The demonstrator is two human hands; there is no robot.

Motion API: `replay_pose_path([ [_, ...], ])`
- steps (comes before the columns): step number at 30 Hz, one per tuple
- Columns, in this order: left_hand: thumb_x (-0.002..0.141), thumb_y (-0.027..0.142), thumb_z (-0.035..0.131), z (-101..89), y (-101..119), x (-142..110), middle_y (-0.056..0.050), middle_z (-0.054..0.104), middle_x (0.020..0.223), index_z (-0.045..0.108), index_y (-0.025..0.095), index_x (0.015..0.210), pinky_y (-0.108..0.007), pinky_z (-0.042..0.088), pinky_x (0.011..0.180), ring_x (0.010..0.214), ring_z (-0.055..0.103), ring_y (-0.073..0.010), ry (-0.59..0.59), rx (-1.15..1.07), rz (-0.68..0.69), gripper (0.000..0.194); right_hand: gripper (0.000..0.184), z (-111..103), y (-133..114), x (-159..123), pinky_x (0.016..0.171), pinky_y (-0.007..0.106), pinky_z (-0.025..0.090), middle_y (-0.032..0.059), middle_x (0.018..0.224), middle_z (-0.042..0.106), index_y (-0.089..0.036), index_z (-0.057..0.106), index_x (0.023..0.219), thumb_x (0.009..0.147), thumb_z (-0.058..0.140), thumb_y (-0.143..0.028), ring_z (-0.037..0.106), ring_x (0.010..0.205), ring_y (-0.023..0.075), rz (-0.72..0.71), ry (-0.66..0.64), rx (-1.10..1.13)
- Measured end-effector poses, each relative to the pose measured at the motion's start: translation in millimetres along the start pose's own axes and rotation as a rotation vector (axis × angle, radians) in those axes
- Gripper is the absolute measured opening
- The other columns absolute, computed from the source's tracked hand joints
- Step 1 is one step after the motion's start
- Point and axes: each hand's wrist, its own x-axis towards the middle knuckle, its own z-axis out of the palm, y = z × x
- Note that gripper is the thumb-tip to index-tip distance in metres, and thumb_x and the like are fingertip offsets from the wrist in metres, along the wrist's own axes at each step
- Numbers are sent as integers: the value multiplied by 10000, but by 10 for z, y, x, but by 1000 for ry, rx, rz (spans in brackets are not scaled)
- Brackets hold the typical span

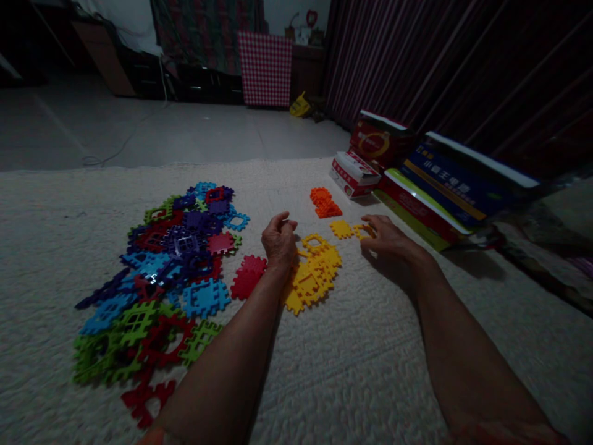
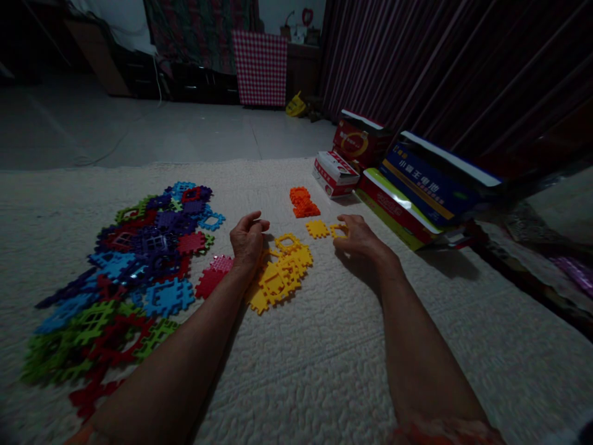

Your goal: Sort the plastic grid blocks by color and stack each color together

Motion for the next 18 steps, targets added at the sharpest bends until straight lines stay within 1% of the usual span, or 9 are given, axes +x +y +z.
replay_pose_path([
  [3,695,185,521,0,0,6,-36,716,764,721,145,1030,-222,490,604,697,650,-138,-2,12,1,391,576,-15,-76,3,975,413,499,178,1227,608,-146,649,1269,729,679,-344,618,1101,317,36,-78,-91],
  [5,697,184,522,0,2,6,-40,716,766,722,144,1027,-228,494,616,709,655,-143,-2,13,0,389,511,-24,-106,11,952,412,506,172,1168,618,-143,683,1208,745,673,-358,632,1041,307,56,-90,-126],
  [7,694,185,522,0,6,2,-41,715,765,722,142,1025,-230,493,617,714,655,-145,-1,6,-1,389,477,-33,-102,27,932,418,515,173,1152,618,-141,695,1176,737,680,-328,635,1007,302,99,-87,-125],
  [9,691,190,523,-1,11,-6,-40,715,768,721,141,1028,-227,488,604,694,645,-139,-5,-1,0,394,471,-37,-71,51,918,432,523,167,1152,617,-161,691,1172,720,689,-294,632,993,298,147,-44,-83],
  [11,688,196,525,-1,18,-15,-35,711,762,719,139,1034,-222,481,586,652,627,-128,-10,-5,-5,400,444,-25,-42,77,910,462,532,135,1133,622,-220,689,1141,704,701,-294,627,972,288,159,45,-3],
  [13,685,200,529,0,26,-23,-28,704,753,715,136,1039,-216,472,567,614,611,-118,-16,-10,-11,404,403,14,-51,96,898,486,544,98,1115,625,-283,687,1095,697,721,-342,628,935,272,99,125,108],
  [14,683,201,531,1,30,-26,-25,701,747,714,136,1037,-213,467,559,600,604,-114,-18,-14,-14,404,394,43,-78,99,890,486,552,87,1119,625,-297,688,1077,692,733,-371,632,919,264,53,141,162],
  [16,678,201,533,1,36,-31,-22,697,746,712,136,1031,-208,460,549,584,596,-108,-21,-23,-17,402,407,119,-169,90,879,466,563,92,1146,619,-281,695,1066,682,748,-405,644,908,254,-32,130,233],
  [18,674,203,534,1,39,-34,-22,697,751,713,139,1024,-208,460,549,582,595,-107,-24,-26,-19,399,437,200,-284,66,889,448,562,114,1159,614,-231,701,1083,682,743,-400,653,930,260,-75,106,235],
])
